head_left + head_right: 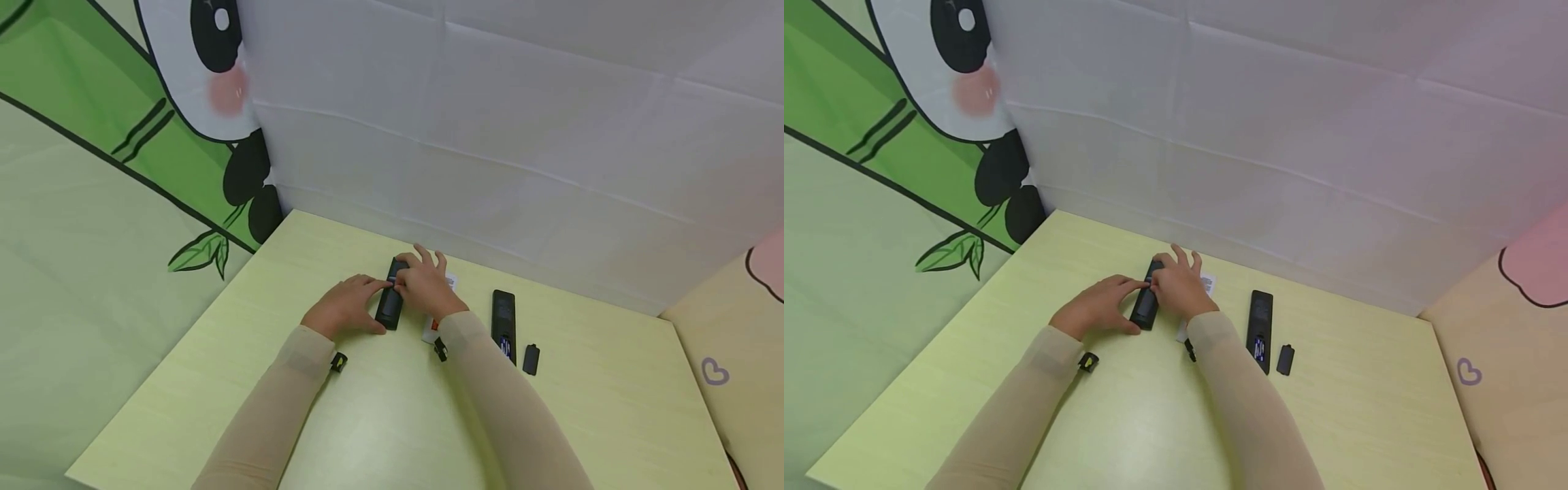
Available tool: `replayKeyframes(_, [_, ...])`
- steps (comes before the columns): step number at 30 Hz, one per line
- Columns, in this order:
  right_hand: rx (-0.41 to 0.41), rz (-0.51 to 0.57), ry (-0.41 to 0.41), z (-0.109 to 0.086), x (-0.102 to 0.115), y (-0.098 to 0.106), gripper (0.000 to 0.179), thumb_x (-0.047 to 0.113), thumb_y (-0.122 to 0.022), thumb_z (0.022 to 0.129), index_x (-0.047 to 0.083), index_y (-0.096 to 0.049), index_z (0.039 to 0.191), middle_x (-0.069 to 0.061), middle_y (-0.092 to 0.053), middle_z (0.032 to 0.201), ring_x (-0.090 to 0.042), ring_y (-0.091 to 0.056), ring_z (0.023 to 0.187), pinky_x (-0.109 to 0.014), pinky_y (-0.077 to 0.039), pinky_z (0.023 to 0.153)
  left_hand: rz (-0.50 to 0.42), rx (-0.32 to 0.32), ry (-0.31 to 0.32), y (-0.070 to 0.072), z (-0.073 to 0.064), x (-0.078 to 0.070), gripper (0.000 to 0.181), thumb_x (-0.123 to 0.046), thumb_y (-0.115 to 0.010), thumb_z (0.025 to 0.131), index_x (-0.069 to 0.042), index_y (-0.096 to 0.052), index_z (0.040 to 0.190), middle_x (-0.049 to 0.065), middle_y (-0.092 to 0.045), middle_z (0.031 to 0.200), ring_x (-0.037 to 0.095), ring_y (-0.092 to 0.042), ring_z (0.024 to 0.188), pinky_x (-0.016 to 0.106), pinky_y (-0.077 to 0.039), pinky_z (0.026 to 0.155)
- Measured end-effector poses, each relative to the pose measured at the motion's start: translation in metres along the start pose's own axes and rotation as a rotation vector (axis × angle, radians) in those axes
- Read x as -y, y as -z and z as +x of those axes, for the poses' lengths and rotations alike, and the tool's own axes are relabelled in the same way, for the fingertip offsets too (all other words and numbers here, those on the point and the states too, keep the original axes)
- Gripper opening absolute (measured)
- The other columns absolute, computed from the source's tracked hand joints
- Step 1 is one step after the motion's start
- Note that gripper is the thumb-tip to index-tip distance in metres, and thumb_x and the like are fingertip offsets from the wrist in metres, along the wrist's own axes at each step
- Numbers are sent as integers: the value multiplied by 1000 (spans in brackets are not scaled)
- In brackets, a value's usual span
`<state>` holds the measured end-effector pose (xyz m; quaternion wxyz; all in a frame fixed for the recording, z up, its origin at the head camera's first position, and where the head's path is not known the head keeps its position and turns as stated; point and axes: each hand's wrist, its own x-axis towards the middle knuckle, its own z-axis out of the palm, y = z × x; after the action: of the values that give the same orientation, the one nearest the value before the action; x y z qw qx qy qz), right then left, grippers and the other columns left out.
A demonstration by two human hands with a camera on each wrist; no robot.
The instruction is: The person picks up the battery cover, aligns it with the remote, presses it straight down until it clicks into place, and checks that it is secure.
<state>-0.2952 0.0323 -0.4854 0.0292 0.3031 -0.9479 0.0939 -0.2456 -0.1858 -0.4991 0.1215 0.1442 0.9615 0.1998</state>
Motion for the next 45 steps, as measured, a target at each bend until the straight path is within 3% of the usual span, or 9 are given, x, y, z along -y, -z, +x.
replayKeyframes(20, [28, -154, 109, 9, 3, 11, 14, 28, -81, 115, 20, -92, 114, -4, -58, 180, -45, -27, 184, -83, -26, 143, 6, -1, -3, 2, 6, -1, 104, -47, -103, 92, -27, -51, 180, 17, -53, 182, 42, -49, 172, 64, -45, 142])
replayKeyframes(45, [34, -63, 45, 8, 0, 5, 13, 30, -85, 112, 20, -94, 113, -5, -63, 175, -46, -30, 183, -82, -25, 144, 0, 15, 15, 0, 7, -2, 104, -48, -102, 93, -29, -50, 181, 15, -51, 184, 41, -46, 175, 65, -44, 142])
